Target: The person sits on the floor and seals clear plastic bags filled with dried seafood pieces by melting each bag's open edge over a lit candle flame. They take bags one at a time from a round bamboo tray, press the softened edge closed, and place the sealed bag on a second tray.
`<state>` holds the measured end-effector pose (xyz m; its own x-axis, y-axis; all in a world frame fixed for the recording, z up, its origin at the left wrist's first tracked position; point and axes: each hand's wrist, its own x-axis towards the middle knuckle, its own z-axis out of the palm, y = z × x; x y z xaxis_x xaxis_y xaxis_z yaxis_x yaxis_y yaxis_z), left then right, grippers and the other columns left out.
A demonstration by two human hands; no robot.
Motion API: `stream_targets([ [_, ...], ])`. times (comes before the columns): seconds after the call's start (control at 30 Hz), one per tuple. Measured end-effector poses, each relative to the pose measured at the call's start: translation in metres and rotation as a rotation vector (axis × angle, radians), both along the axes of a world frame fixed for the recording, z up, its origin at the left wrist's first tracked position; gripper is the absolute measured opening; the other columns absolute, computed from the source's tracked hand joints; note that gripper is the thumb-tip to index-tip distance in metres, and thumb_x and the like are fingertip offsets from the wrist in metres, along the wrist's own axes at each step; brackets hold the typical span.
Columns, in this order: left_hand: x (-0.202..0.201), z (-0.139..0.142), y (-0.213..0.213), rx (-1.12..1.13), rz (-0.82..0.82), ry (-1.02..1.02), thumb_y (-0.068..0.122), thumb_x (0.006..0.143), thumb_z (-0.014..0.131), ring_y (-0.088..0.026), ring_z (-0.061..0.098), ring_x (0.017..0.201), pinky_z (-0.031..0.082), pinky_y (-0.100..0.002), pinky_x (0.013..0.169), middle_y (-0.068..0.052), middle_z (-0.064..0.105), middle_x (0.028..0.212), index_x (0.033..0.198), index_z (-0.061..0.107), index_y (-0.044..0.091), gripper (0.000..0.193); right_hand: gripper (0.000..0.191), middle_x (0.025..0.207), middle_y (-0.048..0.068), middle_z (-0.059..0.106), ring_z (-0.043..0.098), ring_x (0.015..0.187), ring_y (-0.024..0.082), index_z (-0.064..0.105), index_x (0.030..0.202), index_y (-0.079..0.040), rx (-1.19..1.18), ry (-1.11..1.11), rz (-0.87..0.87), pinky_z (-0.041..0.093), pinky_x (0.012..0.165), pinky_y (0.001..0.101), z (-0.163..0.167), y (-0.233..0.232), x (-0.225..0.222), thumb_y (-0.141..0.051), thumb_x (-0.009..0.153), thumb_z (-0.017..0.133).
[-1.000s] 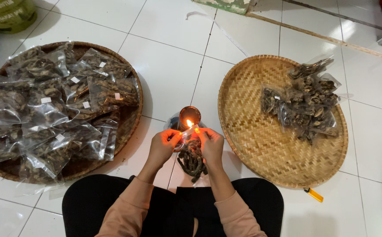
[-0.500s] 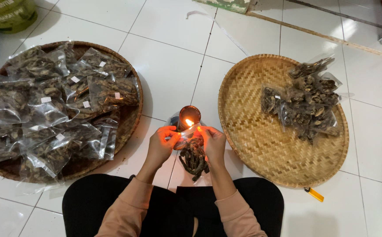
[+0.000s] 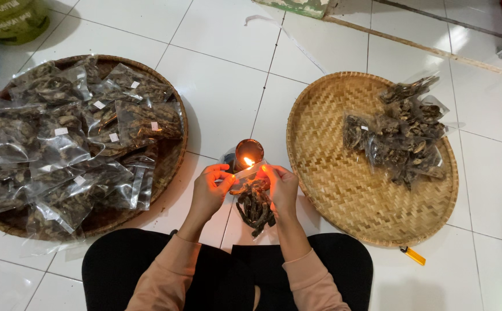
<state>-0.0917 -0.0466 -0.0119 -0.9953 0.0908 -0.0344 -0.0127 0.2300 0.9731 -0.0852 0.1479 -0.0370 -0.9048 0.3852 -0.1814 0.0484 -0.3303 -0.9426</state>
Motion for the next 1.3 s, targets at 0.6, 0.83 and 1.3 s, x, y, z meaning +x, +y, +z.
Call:
stream_targets([
  [0.6, 0.000, -0.005, 0.003, 0.037, 0.009, 0.019, 0.017, 0.089, 0.069, -0.019, 0.071, 0.092, 0.059, -0.032, 0.074, -0.012, 0.065, 0.127, 0.087, 0.081, 0.002, 0.019, 0.014, 0.078, 0.010, 0.074, 0.067, 0.067, 0.013, 0.074, 0.091, 0.006, -0.066, -0.035, -0.019, 0.054, 0.063, 0.0273, -0.002, 0.010, 0.000, -0.007, 0.092, 0.068],
  [0.83, 0.001, -0.010, 0.005, 0.114, 0.004, -0.025, 0.015, 0.094, 0.069, -0.019, 0.075, 0.085, 0.060, -0.031, 0.079, -0.018, 0.079, 0.102, 0.112, 0.071, -0.006, 0.028, 0.015, 0.079, 0.011, 0.074, 0.067, 0.067, 0.014, 0.074, 0.091, 0.006, -0.078, -0.002, -0.013, 0.055, 0.062, 0.0276, -0.001, 0.013, -0.001, -0.007, 0.093, 0.068],
  [1.3, 0.000, -0.015, 0.017, 0.198, 0.043, 0.000, 0.012, 0.094, 0.067, -0.017, 0.073, 0.086, 0.059, -0.028, 0.079, -0.012, 0.077, 0.093, 0.109, 0.069, -0.008, 0.026, 0.013, 0.079, 0.011, 0.074, 0.068, 0.069, 0.015, 0.075, 0.091, 0.006, -0.055, -0.025, -0.074, 0.055, 0.066, 0.0278, -0.009, 0.023, -0.003, -0.006, 0.091, 0.070],
])
